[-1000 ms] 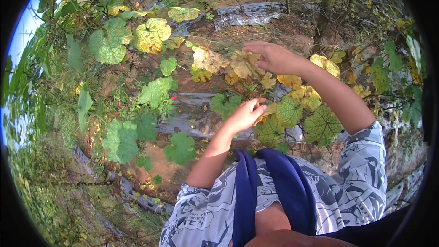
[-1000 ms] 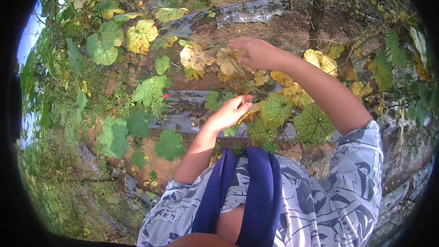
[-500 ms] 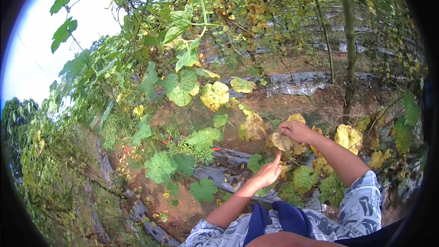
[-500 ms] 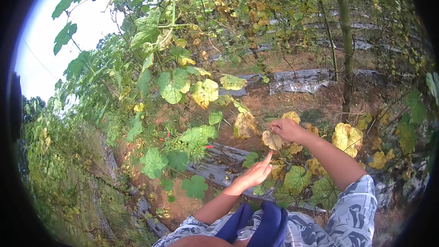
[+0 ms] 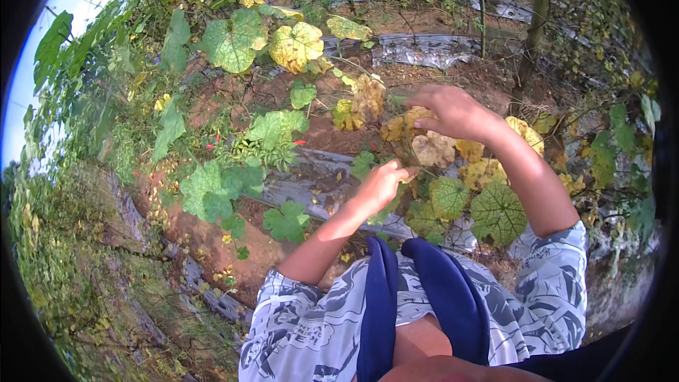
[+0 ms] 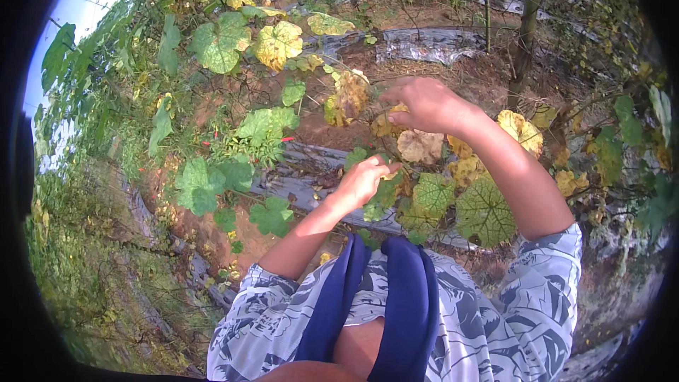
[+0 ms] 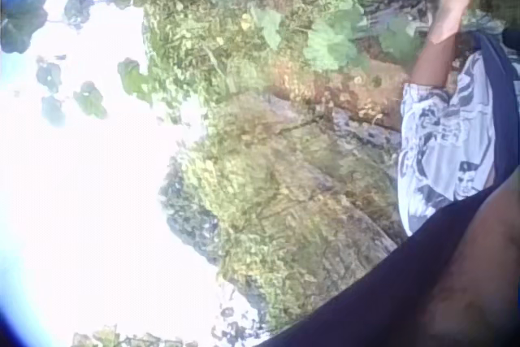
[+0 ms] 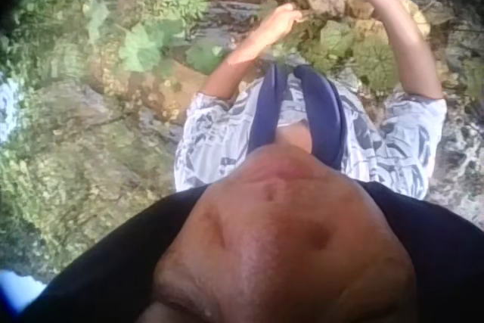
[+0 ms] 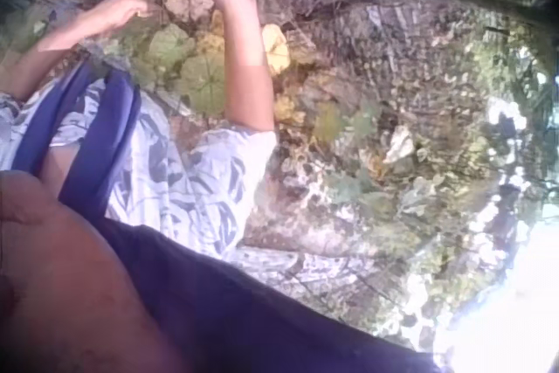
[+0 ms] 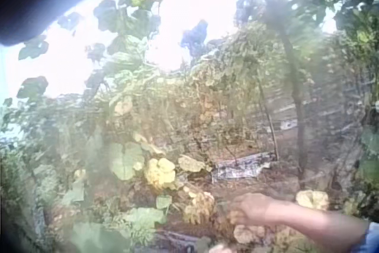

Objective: The person removes dry leaves and vines from crop plants along a trellis by hand.

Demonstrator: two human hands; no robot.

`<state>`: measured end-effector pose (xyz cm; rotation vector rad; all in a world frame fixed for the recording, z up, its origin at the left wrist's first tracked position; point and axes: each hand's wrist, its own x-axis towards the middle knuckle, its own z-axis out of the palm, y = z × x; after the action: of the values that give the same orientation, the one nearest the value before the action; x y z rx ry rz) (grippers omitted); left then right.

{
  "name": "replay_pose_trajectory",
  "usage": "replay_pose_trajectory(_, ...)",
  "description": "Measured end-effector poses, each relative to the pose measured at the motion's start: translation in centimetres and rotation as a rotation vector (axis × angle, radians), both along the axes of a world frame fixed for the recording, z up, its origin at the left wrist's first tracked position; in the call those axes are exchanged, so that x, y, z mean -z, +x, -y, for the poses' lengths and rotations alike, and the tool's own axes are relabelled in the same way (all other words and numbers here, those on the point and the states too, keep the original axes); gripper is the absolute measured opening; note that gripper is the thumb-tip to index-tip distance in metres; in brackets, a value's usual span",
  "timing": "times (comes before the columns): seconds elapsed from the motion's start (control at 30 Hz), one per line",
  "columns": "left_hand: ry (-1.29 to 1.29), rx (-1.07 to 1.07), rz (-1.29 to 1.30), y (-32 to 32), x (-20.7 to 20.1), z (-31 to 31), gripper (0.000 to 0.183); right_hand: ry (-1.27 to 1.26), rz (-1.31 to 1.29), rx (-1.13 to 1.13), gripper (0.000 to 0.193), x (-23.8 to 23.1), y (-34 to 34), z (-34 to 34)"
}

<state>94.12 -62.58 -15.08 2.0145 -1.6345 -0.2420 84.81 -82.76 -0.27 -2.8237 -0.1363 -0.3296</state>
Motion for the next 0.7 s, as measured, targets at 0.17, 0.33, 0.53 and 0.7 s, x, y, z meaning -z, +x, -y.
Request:
replay_pose_trajectory(0.17,0.014,0.025,-0.014,-2.5,-0.3,0.1,0.072,-0.159,0.089,-0.170,0.049,3.0,6.9,-4.5)
replay_pose_trajectory(0.33,0.284,-0.129,0.002,-1.1,-2.5,-3.5,0.067,-0.808,-0.047,0.220,0.056,7.3,11.6,-2.5)
replay_pose_trajectory(0.53,0.338,-0.339,0.016,4.3,-0.2,-12.4,0.043,-0.812,0.110,0.277,0.055,8.1,12.5,0.1)
replay_pose_trajectory(0.7,0.333,-0.339,0.053,6.3,-0.9,-14.6,0.040,-0.244,0.398,-0.116,0.041,6.4,10.1,2.0)
